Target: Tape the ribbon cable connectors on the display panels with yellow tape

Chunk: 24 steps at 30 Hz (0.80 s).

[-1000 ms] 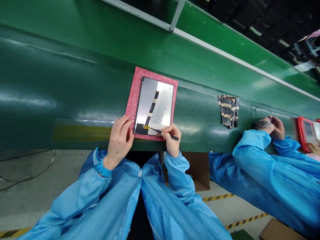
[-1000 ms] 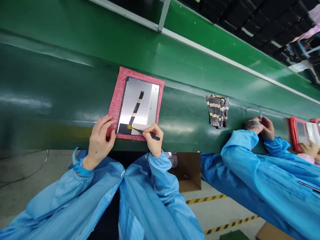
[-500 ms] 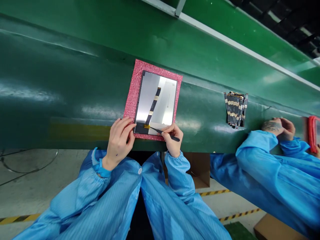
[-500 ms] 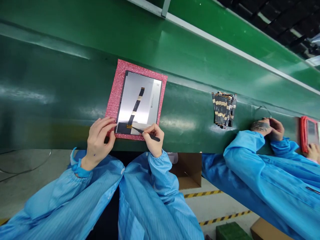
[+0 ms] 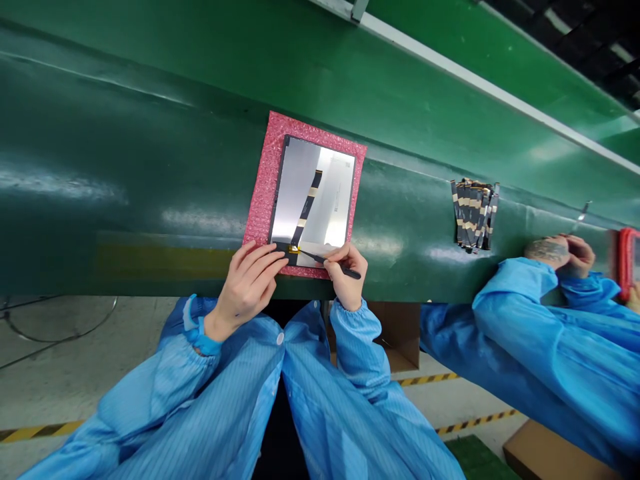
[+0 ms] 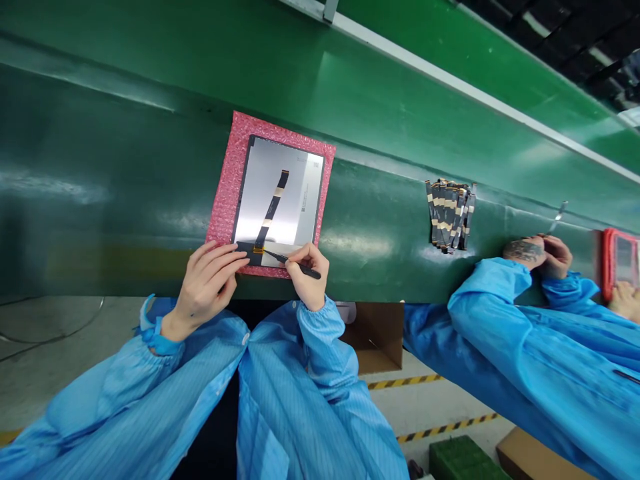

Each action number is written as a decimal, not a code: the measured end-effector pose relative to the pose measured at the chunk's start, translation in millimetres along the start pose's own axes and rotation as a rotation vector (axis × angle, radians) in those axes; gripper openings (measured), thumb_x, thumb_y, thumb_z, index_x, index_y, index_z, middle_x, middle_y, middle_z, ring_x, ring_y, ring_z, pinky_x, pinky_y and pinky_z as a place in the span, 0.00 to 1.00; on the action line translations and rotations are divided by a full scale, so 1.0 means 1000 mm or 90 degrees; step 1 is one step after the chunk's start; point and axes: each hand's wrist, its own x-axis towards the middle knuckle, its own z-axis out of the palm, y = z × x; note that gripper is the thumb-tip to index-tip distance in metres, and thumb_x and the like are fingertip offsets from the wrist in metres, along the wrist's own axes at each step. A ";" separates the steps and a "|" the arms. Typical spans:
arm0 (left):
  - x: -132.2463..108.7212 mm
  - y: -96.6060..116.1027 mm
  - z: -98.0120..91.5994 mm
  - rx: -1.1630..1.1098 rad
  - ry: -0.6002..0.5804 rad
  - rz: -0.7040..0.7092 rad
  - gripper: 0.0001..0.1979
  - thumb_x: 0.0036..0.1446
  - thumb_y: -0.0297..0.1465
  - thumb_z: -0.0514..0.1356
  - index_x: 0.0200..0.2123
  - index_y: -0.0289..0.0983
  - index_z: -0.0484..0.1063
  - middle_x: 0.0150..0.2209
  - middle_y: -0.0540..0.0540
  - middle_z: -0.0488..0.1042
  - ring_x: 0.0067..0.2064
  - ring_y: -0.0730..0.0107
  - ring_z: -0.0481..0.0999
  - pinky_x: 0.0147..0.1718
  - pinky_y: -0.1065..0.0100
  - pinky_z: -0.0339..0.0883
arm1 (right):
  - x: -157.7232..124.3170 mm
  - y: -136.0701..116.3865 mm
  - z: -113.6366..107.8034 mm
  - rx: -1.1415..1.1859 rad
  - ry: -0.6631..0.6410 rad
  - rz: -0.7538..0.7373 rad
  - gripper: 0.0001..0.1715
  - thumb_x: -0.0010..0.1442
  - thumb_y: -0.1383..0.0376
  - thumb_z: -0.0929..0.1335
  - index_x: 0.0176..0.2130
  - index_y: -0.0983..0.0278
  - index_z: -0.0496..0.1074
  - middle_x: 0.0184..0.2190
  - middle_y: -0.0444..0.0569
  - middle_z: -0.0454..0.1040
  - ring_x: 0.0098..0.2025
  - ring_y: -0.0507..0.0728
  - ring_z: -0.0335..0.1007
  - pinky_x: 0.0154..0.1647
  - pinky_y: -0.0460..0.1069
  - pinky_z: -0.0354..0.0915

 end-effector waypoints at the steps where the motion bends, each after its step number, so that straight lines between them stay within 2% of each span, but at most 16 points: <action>1: 0.000 0.001 0.001 -0.002 -0.009 0.004 0.24 0.57 0.15 0.57 0.56 0.34 0.70 0.51 0.38 0.79 0.59 0.54 0.75 0.62 0.44 0.65 | 0.000 0.000 0.000 -0.003 0.002 -0.002 0.07 0.45 0.69 0.70 0.22 0.59 0.66 0.20 0.38 0.71 0.21 0.51 0.68 0.25 0.48 0.74; 4: -0.001 0.002 0.002 -0.009 -0.030 0.012 0.24 0.58 0.16 0.57 0.57 0.33 0.69 0.53 0.38 0.79 0.60 0.54 0.73 0.63 0.44 0.63 | 0.000 0.001 0.000 -0.011 0.006 -0.009 0.07 0.45 0.69 0.69 0.22 0.59 0.67 0.19 0.38 0.70 0.20 0.50 0.67 0.25 0.48 0.74; 11: 0.000 0.003 0.001 0.002 -0.044 0.014 0.26 0.58 0.16 0.56 0.59 0.33 0.67 0.54 0.37 0.78 0.61 0.53 0.72 0.64 0.42 0.61 | 0.000 0.003 -0.001 0.009 0.005 0.005 0.07 0.45 0.70 0.70 0.22 0.59 0.67 0.20 0.39 0.71 0.23 0.52 0.70 0.28 0.49 0.76; 17: 0.002 0.004 0.003 0.018 -0.018 -0.044 0.22 0.58 0.17 0.57 0.55 0.34 0.69 0.52 0.38 0.78 0.58 0.54 0.75 0.63 0.45 0.63 | 0.000 0.006 -0.005 0.073 0.001 0.003 0.08 0.45 0.70 0.70 0.23 0.59 0.66 0.21 0.37 0.73 0.16 0.47 0.59 0.22 0.48 0.74; 22: 0.002 0.004 0.005 0.006 0.017 -0.090 0.17 0.58 0.17 0.56 0.49 0.36 0.70 0.50 0.38 0.78 0.55 0.56 0.77 0.61 0.46 0.66 | -0.001 0.004 -0.002 0.041 -0.016 0.007 0.09 0.46 0.68 0.71 0.23 0.59 0.66 0.22 0.39 0.74 0.21 0.53 0.71 0.24 0.49 0.74; 24: 0.002 0.004 0.006 0.003 0.021 -0.104 0.17 0.58 0.18 0.56 0.49 0.37 0.70 0.50 0.39 0.78 0.55 0.56 0.77 0.60 0.46 0.67 | -0.001 0.001 0.001 0.027 -0.016 0.011 0.08 0.45 0.67 0.71 0.22 0.59 0.66 0.21 0.40 0.73 0.23 0.54 0.73 0.26 0.50 0.76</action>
